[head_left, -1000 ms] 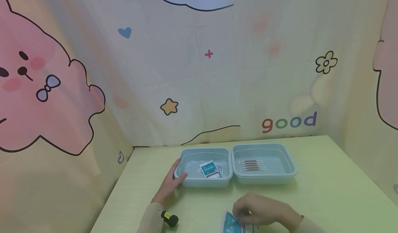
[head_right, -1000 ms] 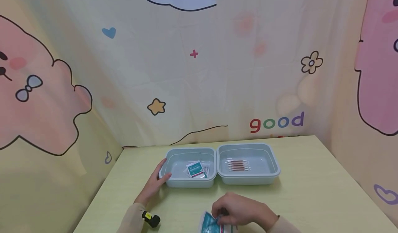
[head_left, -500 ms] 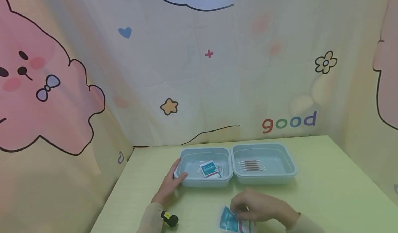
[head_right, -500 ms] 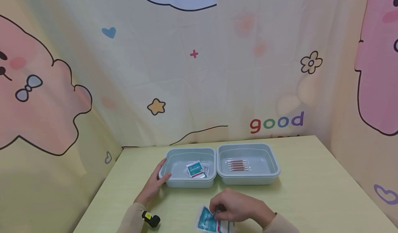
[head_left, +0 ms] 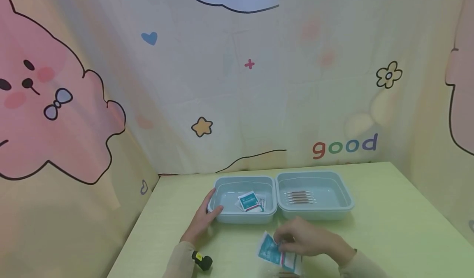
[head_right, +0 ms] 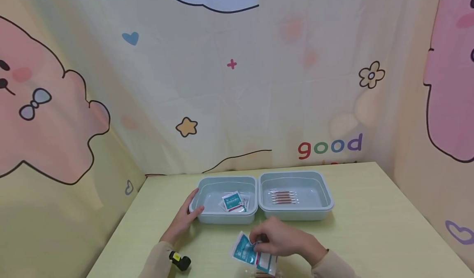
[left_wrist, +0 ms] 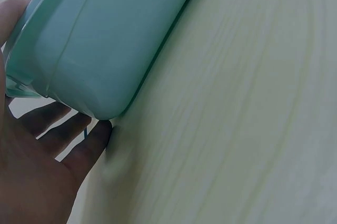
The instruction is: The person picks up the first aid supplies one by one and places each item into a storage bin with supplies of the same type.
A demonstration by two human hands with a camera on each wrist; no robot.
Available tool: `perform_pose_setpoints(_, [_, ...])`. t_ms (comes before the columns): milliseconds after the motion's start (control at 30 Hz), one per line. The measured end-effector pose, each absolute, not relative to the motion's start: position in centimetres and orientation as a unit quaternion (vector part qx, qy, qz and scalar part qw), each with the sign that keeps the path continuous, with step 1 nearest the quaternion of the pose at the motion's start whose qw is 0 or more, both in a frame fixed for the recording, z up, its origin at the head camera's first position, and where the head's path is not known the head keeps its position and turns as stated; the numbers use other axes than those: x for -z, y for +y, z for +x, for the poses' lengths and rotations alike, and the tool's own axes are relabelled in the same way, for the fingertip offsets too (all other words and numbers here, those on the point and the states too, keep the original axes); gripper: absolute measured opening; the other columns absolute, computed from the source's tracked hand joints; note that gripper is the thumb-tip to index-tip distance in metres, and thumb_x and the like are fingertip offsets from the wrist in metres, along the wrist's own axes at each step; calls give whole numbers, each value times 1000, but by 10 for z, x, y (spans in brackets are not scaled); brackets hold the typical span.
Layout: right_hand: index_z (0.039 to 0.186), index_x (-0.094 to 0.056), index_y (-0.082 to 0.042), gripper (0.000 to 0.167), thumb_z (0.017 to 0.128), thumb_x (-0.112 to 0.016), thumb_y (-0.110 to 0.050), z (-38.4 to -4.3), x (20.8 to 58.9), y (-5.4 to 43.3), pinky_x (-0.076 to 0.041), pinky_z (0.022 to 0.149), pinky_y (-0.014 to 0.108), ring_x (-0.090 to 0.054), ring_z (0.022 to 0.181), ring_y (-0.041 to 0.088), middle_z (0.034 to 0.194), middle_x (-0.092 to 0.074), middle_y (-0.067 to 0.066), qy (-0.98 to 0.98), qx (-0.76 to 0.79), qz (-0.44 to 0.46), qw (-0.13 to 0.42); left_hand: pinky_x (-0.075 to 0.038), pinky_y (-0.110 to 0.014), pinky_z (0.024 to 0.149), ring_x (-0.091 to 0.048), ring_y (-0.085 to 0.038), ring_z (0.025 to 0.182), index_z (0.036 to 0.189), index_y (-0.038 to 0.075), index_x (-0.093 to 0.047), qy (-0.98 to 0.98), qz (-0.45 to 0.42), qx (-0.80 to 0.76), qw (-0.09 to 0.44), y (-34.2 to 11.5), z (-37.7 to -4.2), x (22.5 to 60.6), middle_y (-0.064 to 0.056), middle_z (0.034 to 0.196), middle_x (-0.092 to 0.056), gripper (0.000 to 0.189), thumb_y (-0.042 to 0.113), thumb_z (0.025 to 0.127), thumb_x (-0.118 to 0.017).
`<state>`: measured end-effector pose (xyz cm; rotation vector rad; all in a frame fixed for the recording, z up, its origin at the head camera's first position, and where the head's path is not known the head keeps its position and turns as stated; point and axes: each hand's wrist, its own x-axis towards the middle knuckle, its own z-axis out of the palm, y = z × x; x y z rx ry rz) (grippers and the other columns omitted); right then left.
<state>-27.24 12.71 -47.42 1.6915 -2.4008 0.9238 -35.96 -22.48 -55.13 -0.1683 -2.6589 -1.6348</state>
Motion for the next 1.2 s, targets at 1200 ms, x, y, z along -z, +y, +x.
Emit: perform_pose_setpoints(1200, [96,-70,-16,9,88,-72,-21,-289,448,119,-48,58,18,-52,67,-1,81,-65,-13,-848,-373,375,17,-23,-68,111,-26,-43,144,152,39,-26,-850,-66,522,14,-227,-362,553,-14,159,-27,69,40,93,-63])
